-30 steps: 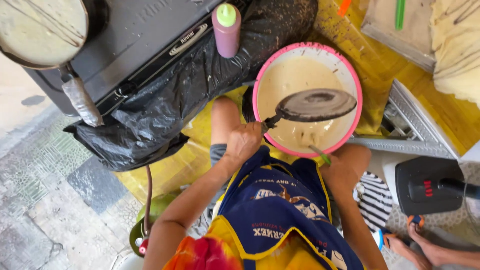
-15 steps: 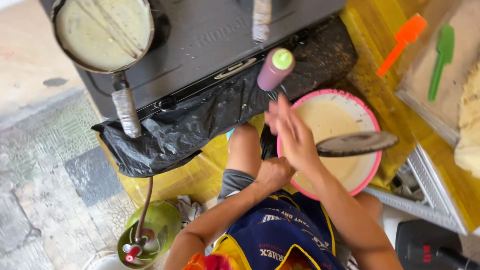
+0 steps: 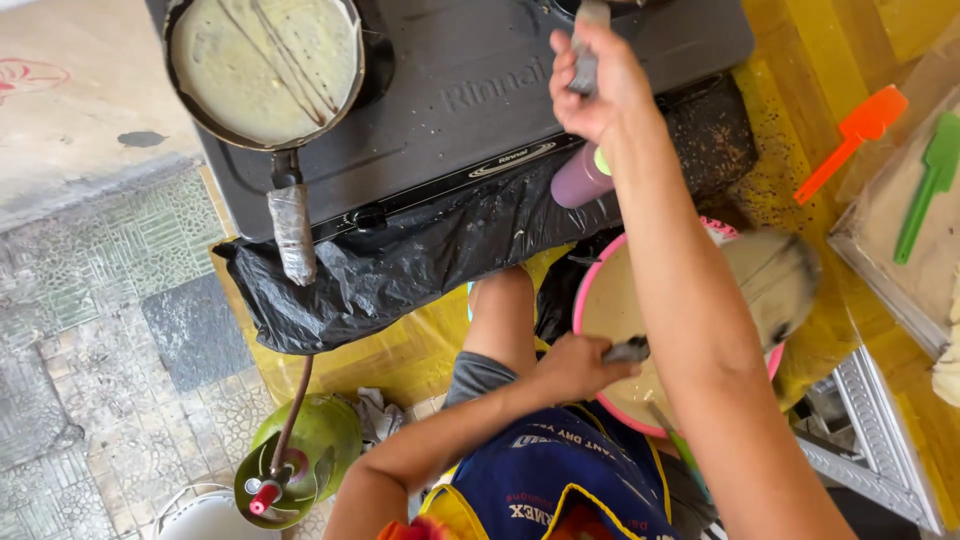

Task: Cooking crepes by pouring batter into pans, spreading it with a ladle, and adding toppings

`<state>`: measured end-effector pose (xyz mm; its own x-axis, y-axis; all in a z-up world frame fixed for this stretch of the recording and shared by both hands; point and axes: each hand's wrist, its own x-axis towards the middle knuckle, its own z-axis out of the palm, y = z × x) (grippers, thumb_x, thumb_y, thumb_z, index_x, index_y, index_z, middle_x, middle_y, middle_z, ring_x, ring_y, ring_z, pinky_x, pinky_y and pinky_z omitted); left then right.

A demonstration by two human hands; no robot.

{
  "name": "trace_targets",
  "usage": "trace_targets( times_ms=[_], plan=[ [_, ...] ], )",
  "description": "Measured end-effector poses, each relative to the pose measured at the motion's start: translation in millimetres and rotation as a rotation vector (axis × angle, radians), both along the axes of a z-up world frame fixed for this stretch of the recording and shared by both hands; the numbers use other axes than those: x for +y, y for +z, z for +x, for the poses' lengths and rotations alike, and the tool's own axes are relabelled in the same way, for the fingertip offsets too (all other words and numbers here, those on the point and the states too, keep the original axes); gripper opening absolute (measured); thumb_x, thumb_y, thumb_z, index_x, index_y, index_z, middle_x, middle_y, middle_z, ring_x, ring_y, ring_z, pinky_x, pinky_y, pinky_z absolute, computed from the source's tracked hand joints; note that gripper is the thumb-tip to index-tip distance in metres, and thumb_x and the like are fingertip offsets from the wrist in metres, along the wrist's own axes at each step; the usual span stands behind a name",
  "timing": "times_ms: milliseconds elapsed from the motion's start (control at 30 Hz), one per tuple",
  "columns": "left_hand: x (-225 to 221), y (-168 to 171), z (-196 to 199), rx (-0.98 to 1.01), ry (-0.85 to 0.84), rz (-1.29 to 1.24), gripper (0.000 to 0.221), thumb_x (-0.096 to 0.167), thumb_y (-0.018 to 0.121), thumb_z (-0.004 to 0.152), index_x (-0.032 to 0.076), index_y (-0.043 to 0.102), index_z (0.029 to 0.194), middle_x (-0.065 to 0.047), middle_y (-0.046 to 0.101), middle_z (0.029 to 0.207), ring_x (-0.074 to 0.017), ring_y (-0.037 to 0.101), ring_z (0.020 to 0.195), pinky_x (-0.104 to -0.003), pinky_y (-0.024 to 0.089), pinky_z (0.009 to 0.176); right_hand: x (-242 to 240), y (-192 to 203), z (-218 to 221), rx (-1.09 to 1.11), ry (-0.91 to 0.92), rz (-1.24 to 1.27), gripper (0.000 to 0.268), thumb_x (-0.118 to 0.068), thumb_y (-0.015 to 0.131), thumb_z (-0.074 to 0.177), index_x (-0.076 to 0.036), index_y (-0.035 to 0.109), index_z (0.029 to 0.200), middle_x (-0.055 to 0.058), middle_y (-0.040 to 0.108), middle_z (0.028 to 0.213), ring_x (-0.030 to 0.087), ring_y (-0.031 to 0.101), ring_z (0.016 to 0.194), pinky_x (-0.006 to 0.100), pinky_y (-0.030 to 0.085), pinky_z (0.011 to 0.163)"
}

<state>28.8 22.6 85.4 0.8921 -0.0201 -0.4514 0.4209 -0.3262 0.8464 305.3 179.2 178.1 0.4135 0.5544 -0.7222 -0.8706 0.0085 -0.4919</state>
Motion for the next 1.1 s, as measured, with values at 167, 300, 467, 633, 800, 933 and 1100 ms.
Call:
trace_targets(
  times_ms=[167,300,467,633,800,933,1100],
  plan=[
    [72.4,109.2,69.7,0.054,0.189,-0.295,0.038,0.05,0.065,0.087,0.013,0.063,0.083,-0.005,0.068,0.063,-0.0144,0.062,0.049,-0.03,0.05,0.049,-47.7,78.3,5.7,-0.062,-0.09,0.302,0.025,-0.022,0.077,0.076,-0.008,0.066,0.094,-0.003,0.059,0.068,0.008,0.053,0.055,0.018,0.032,0.044],
    [142.8,129.0,138.7,-0.1,0.419,-0.298,0.042,0.05,0.063,0.086,0.011,0.063,0.071,-0.006,0.067,0.057,-0.0139,0.057,0.039,-0.027,0.045,0.036,-121.2,158.3,-7.6,-0.211,-0.287,0.294,0.037,-0.019,0.08,0.064,-0.005,0.068,0.096,0.011,0.069,0.084,0.019,0.064,0.067,0.028,0.05,0.064],
    [222.0,106.7,181.6,-0.091,0.67,-0.435,0.035,0.039,0.07,0.09,0.005,0.066,0.081,-0.004,0.061,0.058,-0.0129,0.051,0.042,-0.028,0.04,0.041,-254.9,161.0,-16.4,-0.246,0.066,0.548,0.032,-0.006,0.076,0.092,0.006,0.068,0.121,0.013,0.077,0.098,0.016,0.078,0.071,0.024,0.067,0.062],
    [246.7,54.3,203.2,-0.087,0.781,-0.583,0.036,0.035,0.073,0.092,0.006,0.065,0.073,-0.003,0.058,0.057,-0.0129,0.047,0.04,-0.027,0.034,0.036,-393.3,71.6,-43.7,-0.164,-0.017,0.521,0.056,-0.012,0.069,0.094,-0.005,0.052,0.147,-0.004,0.051,0.074,0.004,0.045,0.056,0.018,0.038,0.044],
    [261.4,23.0,218.1,-0.004,0.805,-0.506,0.056,0.064,0.059,0.084,0.01,0.072,0.096,-0.001,0.064,0.066,-0.0106,0.054,0.045,-0.021,0.043,0.043,-473.4,30.5,-110.8,-0.084,-0.391,0.443,0.056,-0.02,0.066,0.09,0.005,0.05,0.138,-0.001,0.042,0.072,0.002,0.034,0.046,0.017,0.027,0.038],
    [268.0,22.6,220.1,-0.009,0.714,-0.593,0.049,0.063,0.048,0.096,0.016,0.063,0.086,0.003,0.051,0.06,-0.0093,0.043,0.043,-0.021,0.029,0.038,-560.5,-0.7,-96.1,-0.086,-0.46,0.34,0.072,-0.019,0.067,0.084,-0.003,0.042,0.149,-0.004,0.048,0.079,0.004,0.045,0.053,0.018,0.032,0.039],
    [242.0,69.5,197.2,-0.03,0.947,-0.55,0.089,0.088,0.045,0.059,0.012,0.068,0.1,-0.002,0.067,0.084,-0.0236,0.073,0.08,-0.032,0.061,0.067,-608.2,5.4,-15.2,-0.707,-0.67,-0.71,0.025,-0.012,0.071,0.082,-0.015,0.058,0.103,0.0,0.067,0.089,0.008,0.052,0.061,0.021,0.039,0.051]
  ],
)
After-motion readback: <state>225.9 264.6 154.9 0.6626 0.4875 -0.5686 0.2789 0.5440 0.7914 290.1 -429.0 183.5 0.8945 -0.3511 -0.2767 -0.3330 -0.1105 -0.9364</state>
